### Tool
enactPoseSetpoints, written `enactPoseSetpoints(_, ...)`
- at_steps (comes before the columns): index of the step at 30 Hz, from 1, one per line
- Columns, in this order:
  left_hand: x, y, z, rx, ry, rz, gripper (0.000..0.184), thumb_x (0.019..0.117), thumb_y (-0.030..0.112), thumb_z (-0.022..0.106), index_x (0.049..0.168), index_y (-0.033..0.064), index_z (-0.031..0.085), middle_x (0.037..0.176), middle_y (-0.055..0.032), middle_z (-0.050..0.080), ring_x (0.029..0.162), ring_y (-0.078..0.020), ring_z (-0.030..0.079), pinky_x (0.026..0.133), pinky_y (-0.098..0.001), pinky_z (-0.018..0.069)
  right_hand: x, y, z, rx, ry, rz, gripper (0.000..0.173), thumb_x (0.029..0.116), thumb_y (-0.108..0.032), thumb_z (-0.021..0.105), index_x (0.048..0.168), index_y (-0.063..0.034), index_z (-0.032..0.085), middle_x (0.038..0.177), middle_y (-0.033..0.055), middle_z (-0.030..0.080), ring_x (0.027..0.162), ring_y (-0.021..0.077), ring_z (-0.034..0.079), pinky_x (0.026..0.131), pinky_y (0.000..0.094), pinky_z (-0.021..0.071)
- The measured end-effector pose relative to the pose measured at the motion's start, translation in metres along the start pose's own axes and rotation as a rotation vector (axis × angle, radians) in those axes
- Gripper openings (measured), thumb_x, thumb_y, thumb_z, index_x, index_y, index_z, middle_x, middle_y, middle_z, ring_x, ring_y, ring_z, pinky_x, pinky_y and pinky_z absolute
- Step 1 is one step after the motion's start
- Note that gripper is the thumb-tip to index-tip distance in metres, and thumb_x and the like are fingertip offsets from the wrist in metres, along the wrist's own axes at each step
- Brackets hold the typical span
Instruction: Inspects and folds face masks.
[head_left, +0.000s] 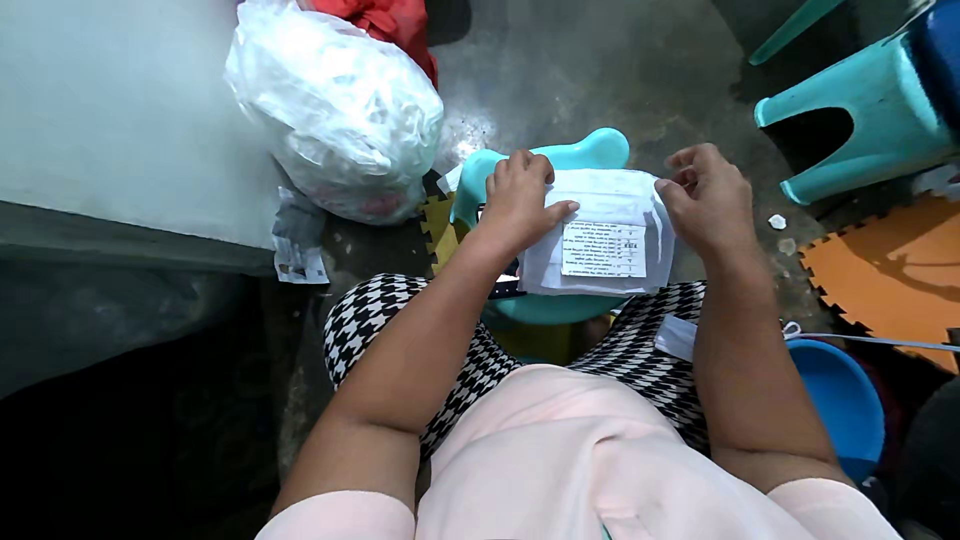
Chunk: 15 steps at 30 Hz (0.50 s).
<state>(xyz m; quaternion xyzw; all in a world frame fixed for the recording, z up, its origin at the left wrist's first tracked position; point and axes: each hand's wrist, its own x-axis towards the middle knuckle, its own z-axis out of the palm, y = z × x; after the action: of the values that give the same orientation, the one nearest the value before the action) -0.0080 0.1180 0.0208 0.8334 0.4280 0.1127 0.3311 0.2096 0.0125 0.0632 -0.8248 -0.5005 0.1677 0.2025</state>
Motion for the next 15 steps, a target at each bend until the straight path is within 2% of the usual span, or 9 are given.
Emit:
enactPoseSetpoints(4,-0.004,0.003,0.008,0.022,-0.020,-0.014,0.056,0.0894,0.049,0.075,0.123,0.0072,0.062,0.139,-0.0200,0.052,0.130,-0.0403,0.048,0.105,-0.0608,0.0383,0.016,0.001,0.014,-0.034,-0.033,0.101,0.040,0.0992,-0.018,0.063,0.135,-0.0012,0.056,0.114,0.0252,0.067,0.111,0.0469,0.061,0.094,0.0658,0.0463)
enactPoseSetpoints(8,-0.005,0.005,0.009,0.019,-0.043,0.039,0.054,0.0917,0.045,0.074,0.138,0.0231,0.058,0.153,-0.0201,0.043,0.138,-0.0423,0.043,0.108,-0.0633,0.0353,0.024,0.002,0.023,0.002,-0.072,0.140,0.040,0.0980,-0.011,0.063,0.137,-0.0032,0.054,0.110,0.0218,0.068,0.106,0.0424,0.064,0.091,0.0639,0.0485)
enactPoseSetpoints(10,-0.006,0.005,0.011,0.032,-0.062,0.049,0.051,0.0940,0.045,0.071,0.141,0.0285,0.059,0.157,-0.0189,0.040,0.141,-0.0417,0.039,0.110,-0.0634,0.0322,0.025,0.001,0.025,0.017,-0.056,0.126,0.038,0.0970,-0.006,0.060,0.135,-0.0031,0.055,0.108,0.0218,0.068,0.101,0.0411,0.065,0.088,0.0621,0.0499)
enactPoseSetpoints(15,-0.006,0.006,0.012,0.069,-0.093,0.007,0.049,0.0962,0.049,0.067,0.140,0.0278,0.060,0.159,-0.0180,0.038,0.142,-0.0418,0.038,0.111,-0.0630,0.0309,0.028,0.004,0.030,0.021,-0.001,0.076,0.036,0.0965,-0.003,0.058,0.133,-0.0009,0.056,0.108,0.0229,0.066,0.105,0.0410,0.063,0.092,0.0601,0.0487)
